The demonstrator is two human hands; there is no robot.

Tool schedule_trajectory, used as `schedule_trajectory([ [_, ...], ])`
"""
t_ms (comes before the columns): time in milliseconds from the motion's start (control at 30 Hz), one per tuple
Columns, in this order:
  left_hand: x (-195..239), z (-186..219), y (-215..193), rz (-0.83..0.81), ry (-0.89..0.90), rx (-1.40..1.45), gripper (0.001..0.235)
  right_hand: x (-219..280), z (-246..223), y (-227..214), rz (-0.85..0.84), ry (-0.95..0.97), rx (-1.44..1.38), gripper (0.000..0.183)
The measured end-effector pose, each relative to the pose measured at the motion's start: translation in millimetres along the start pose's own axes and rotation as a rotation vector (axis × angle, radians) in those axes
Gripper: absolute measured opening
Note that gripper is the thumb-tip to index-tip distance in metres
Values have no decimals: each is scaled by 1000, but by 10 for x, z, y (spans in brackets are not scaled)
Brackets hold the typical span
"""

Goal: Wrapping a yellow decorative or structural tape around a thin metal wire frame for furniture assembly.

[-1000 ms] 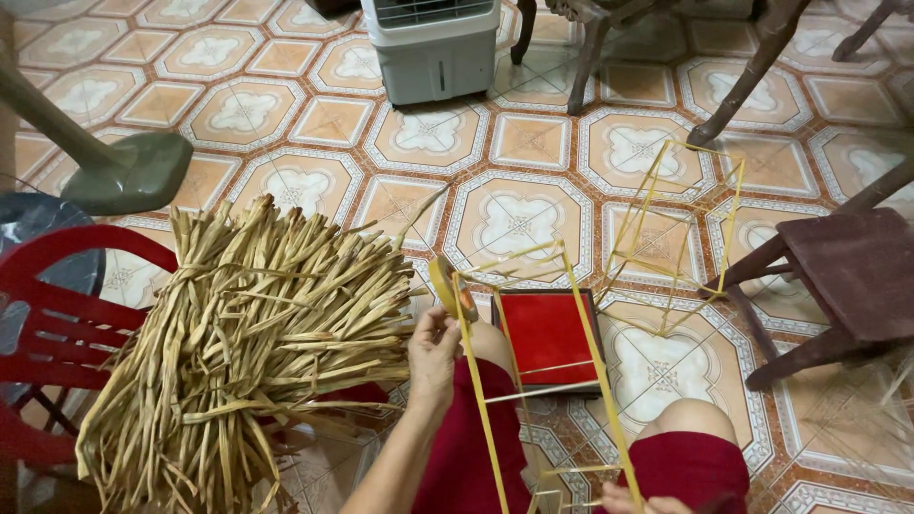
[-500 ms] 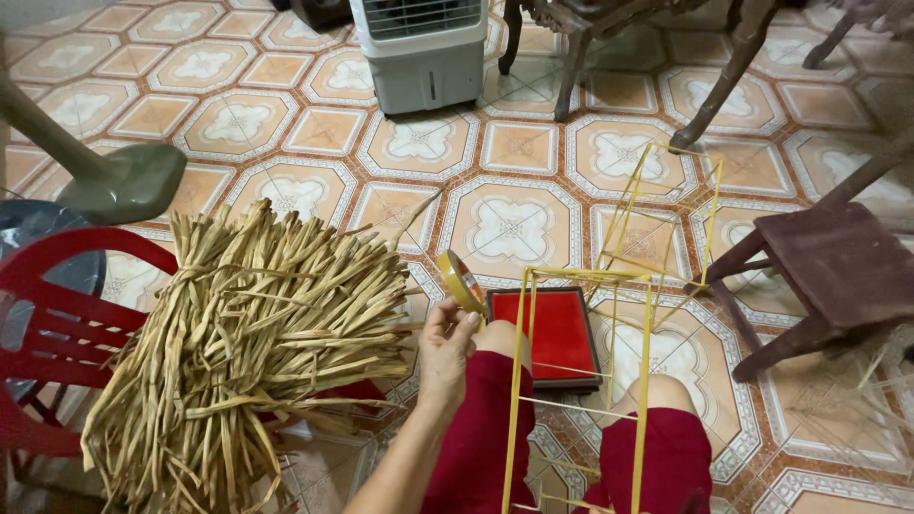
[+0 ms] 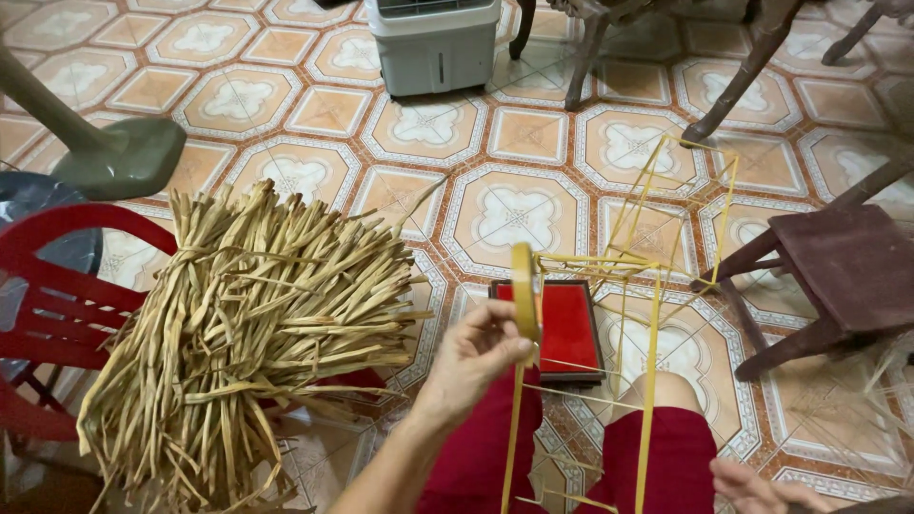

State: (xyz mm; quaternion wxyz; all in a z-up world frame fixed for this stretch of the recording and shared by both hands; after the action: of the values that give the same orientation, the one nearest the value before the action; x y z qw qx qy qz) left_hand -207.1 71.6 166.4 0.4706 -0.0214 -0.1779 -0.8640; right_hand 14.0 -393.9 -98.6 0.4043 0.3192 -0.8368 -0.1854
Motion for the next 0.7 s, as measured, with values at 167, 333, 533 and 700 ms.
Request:
schedule_trajectory([
  [167, 368, 46, 159, -843, -93, 44, 27, 242, -948, 1601, -258, -1079, 460, 47],
  [333, 602, 92, 185, -1124, -108, -126, 27, 553, -496, 2464, -179, -414, -285, 56],
  [533, 284, 143, -39, -1046, 128, -551, 31, 625, -264, 2736, -323, -699, 29, 45],
  [700, 11, 300, -170, -815, 321, -711, 25, 548, -454, 3155, -194, -839, 297, 41],
])
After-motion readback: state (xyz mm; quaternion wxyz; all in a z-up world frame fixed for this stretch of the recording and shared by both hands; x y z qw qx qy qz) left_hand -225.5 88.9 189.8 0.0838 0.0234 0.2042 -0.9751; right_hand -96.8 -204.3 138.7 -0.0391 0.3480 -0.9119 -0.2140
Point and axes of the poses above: each hand's wrist, its own x-axis away from the middle knuckle, its own y-axis out of the palm, z = x × y, the point moved 1 cm from there along -x, towards the middle knuckle, and after that the axes turned 14 degrees about z, right-handed, at the moved point
